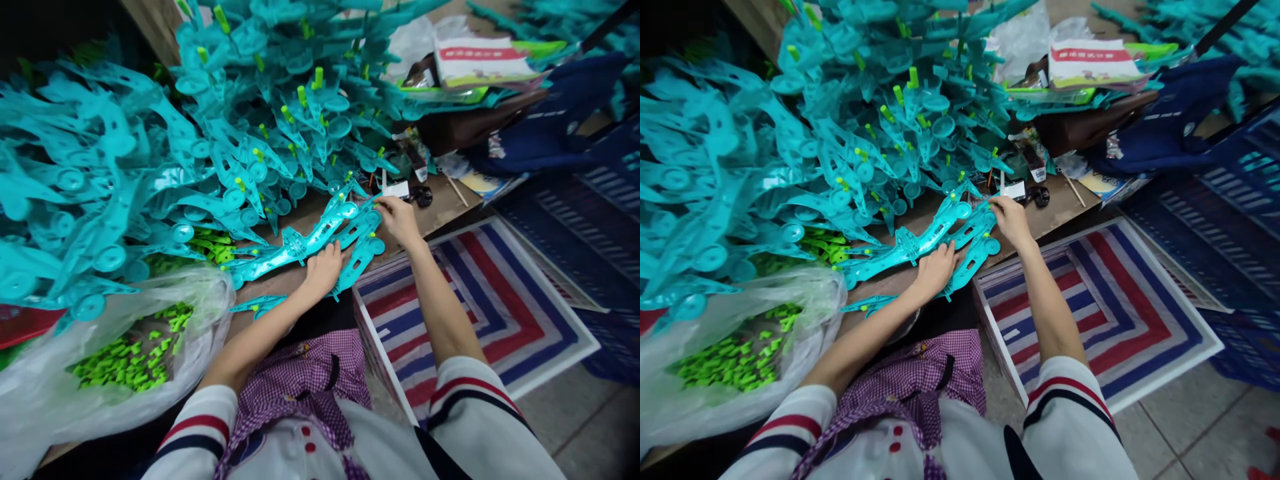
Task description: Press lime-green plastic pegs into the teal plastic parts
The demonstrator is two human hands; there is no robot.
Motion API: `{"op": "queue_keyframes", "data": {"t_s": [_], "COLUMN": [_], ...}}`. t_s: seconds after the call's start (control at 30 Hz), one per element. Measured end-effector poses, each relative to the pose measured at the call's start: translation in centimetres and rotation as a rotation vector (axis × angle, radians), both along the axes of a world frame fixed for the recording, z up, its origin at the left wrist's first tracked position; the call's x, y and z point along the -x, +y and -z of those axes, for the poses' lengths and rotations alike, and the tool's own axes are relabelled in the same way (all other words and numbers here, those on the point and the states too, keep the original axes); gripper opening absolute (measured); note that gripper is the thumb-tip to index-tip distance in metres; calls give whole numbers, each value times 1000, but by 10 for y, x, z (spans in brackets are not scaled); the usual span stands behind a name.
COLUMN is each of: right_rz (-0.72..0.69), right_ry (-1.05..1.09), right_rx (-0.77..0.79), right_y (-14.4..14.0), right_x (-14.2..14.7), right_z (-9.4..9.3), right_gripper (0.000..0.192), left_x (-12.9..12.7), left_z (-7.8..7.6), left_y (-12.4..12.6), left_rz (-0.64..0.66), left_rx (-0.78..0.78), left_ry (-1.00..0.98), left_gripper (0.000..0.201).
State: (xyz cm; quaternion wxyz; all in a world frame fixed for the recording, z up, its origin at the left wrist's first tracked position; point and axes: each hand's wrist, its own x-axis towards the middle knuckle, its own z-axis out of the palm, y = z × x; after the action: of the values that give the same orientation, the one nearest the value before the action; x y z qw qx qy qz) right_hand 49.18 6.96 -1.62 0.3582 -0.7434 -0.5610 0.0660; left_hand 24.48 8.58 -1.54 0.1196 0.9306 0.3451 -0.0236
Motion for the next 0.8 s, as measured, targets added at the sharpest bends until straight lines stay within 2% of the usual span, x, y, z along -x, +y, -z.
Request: {"op": "queue_keyframes", "data": {"t_s": [0.1,0.23,0.57,0.8], "right_rz": [3,-63,-117,-163], "right_ry": [-17,-56,-183,-214], "right_rx": [30,62,50,75], "right_y": [6,10,10,11], "right_x": [0,1,-15,-10], "right_z": [8,8,2,6], "right_gripper": [26,26,27,28], "left_x": [-1,1,0,1], "left_z": [5,7,5,1], "left_y": [3,5,4,5], "left_rz": [31,49,60,80], "left_rx": [-34,-52,-47,-23], "left_ry": [7,15,63,75], "left_gripper": [49,48,50,50]}}
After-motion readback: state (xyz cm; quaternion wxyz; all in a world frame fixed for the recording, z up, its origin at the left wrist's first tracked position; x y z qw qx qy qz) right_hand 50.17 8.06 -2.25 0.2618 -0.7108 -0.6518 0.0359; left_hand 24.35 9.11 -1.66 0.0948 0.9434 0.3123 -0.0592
